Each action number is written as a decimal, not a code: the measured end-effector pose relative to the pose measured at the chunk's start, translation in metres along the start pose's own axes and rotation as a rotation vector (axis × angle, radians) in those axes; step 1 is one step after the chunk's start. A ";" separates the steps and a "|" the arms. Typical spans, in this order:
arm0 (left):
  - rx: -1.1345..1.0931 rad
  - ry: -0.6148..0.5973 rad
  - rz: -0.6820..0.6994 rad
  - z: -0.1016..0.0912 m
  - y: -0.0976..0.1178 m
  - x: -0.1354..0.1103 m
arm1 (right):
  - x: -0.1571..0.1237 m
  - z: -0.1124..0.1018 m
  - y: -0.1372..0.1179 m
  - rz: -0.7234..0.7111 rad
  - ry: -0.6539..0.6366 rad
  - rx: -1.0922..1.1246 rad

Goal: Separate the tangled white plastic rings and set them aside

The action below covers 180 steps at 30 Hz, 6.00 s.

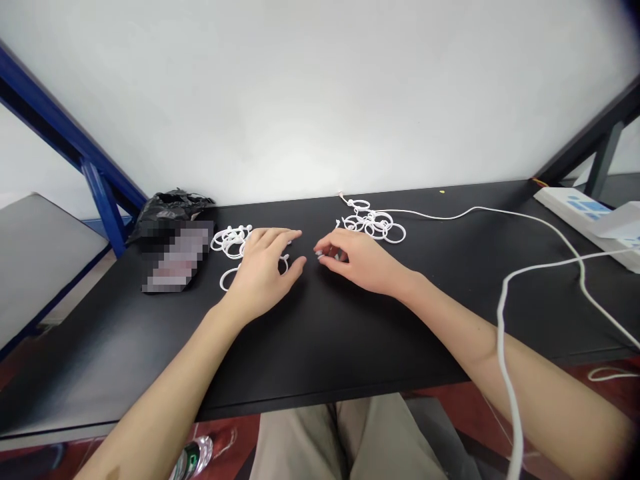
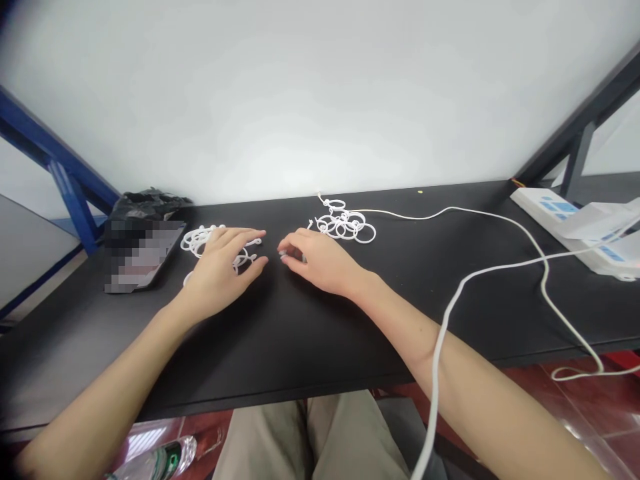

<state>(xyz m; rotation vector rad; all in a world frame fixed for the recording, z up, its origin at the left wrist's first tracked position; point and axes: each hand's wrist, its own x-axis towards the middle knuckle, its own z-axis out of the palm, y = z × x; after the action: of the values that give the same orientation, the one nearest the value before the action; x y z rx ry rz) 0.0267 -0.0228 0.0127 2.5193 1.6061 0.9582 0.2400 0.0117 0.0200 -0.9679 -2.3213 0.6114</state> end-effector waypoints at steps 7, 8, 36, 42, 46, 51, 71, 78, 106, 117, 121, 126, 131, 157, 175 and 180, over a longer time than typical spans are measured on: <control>-0.085 -0.067 0.078 -0.001 0.009 -0.002 | 0.000 0.004 -0.018 0.121 0.176 0.395; -0.085 -0.067 0.066 -0.001 0.010 -0.002 | 0.000 0.004 -0.019 0.119 0.180 0.410; 0.331 0.127 -0.329 -0.008 -0.023 0.000 | 0.005 -0.025 0.043 0.293 0.272 -0.476; 0.279 0.109 -0.267 -0.005 -0.013 0.000 | 0.006 -0.012 0.050 0.173 0.207 -0.571; 0.181 0.089 -0.203 -0.002 -0.006 0.002 | 0.008 -0.010 0.049 0.080 0.289 -0.535; 0.029 0.098 -0.125 -0.002 0.004 0.004 | 0.006 -0.002 0.025 -0.096 0.379 -0.369; -0.024 0.143 0.134 0.006 0.008 -0.001 | 0.001 0.021 -0.014 -0.036 0.252 0.088; -0.083 0.012 -0.028 0.004 0.010 -0.002 | 0.001 0.015 -0.012 -0.103 0.191 0.093; 0.321 0.097 -0.168 0.001 -0.021 -0.002 | 0.011 -0.001 0.041 0.193 0.220 -0.559; 0.153 0.068 -0.051 0.001 -0.007 0.001 | 0.008 -0.002 0.018 0.097 0.261 -0.298; 0.068 0.050 0.001 0.001 0.000 0.000 | 0.003 0.000 -0.001 0.006 0.298 0.009; -0.047 -0.040 0.052 0.000 0.009 0.000 | 0.002 0.006 -0.020 0.082 0.249 0.453; -0.040 -0.107 0.071 0.002 0.010 0.000 | 0.003 0.008 -0.021 0.192 0.189 0.661; -0.177 -0.027 0.019 -0.003 0.011 -0.001 | 0.002 0.010 -0.016 0.117 0.209 0.466; 0.281 0.147 -0.294 -0.005 -0.018 0.003 | -0.001 0.018 -0.008 0.058 -0.034 -0.196; 0.086 0.066 -0.017 -0.003 -0.008 0.003 | 0.000 0.014 -0.004 0.058 0.062 -0.148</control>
<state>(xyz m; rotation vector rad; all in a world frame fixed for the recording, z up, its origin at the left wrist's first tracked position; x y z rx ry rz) 0.0192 -0.0176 0.0142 2.5499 1.7202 1.0021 0.2291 0.0064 0.0113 -1.1086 -2.3165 0.4304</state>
